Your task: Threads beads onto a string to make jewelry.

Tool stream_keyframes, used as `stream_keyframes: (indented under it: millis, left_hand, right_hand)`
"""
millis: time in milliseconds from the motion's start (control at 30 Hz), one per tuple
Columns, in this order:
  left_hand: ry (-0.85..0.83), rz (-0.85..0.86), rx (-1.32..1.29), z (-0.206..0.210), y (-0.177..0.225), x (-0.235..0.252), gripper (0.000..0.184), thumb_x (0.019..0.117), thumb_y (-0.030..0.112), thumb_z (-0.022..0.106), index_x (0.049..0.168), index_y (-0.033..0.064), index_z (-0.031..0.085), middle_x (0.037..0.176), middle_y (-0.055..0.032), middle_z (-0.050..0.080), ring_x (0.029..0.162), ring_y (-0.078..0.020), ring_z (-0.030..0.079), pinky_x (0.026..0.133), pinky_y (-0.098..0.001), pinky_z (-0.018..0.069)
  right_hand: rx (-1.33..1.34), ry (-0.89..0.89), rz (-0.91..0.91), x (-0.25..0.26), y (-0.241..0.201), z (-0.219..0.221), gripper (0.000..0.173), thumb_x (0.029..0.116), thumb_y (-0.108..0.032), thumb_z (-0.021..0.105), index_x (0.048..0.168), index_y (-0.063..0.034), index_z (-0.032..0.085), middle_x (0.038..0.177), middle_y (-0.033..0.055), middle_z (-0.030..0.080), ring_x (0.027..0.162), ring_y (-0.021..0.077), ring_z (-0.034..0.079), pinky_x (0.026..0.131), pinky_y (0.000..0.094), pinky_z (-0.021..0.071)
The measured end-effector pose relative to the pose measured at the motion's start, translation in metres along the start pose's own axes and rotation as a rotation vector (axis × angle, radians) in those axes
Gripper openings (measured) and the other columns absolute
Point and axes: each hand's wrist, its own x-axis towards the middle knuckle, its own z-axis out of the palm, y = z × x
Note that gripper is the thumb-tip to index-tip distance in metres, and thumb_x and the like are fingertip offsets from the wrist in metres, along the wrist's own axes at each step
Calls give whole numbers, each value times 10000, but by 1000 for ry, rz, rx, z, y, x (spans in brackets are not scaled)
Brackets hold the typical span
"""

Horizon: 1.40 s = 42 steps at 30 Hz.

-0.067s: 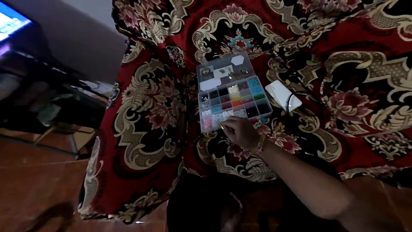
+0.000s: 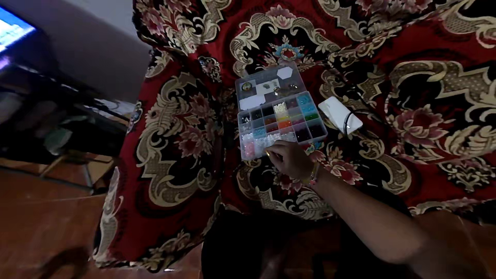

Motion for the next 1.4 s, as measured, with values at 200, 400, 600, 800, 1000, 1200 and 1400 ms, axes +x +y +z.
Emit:
stream_keyframes:
  millis: [200, 400, 600, 800, 1000, 1200, 1400]
  left_hand:
    - [-153, -448, 39, -46, 51, 86, 244, 962, -4, 402, 819, 53, 592, 744, -35, 638, 653, -74, 641, 630, -156, 546]
    - [-809, -609, 410, -4, 68, 97, 119, 865, 14, 618, 913, 39, 724, 825, -45, 700, 748, -118, 704, 721, -221, 593]
    - [-750, -88, 861, 35, 87, 72, 329, 992, 220, 396, 852, 169, 689, 741, 49, 640, 640, -42, 619, 582, -194, 518]
    - [-1147, 726, 1127, 104, 120, 75, 227, 1016, 429, 532, 1013, 273, 697, 876, 89, 704, 711, -34, 653, 636, -202, 553]
    - [-1166, 1078, 1413, 197, 68, 26, 234, 1042, 189, 459, 1141, 65, 631, 983, 2, 706, 839, -104, 695, 771, -321, 606]
    - [-1267, 1055, 1409, 212, 30, 63, 199, 1044, 106, 505, 1109, -21, 643, 999, -70, 711, 888, -126, 704, 820, -334, 604]
    - [-1412, 754, 1519, 204, 18, 82, 287, 1030, 120, 530, 1286, 22, 614, 1200, -84, 679, 976, -164, 694, 860, -368, 603]
  right_hand:
    - [-10, 42, 29, 2, 5, -4, 209, 932, -75, 600, 995, 0, 785, 827, 131, 716, 698, 214, 688, 665, 331, 582]
    - [-8, 13, 33, 0, 4, -3, 211, 940, -78, 597, 1011, -8, 783, 870, 132, 733, 744, 224, 708, 699, 349, 594]
    - [-32, 41, 37, 2, 6, -4, 199, 931, -75, 607, 992, -13, 786, 842, 121, 725, 711, 209, 696, 677, 341, 590]
    - [-46, 141, -4, 6, 11, -6, 215, 926, -41, 631, 1076, -41, 785, 906, 113, 741, 755, 201, 714, 700, 336, 607]
    - [170, 161, 169, 12, 12, -12, 231, 984, -43, 589, 1132, -49, 767, 990, 55, 758, 852, 72, 701, 789, 246, 591]
    - [476, 144, 453, 18, 13, -26, 259, 1025, -50, 531, 1190, -31, 729, 909, 21, 738, 659, 35, 643, 630, 201, 570]
    - [808, 130, 523, 19, 18, -28, 319, 1043, -34, 472, 1292, -32, 670, 925, 62, 745, 677, 88, 672, 651, 236, 589]
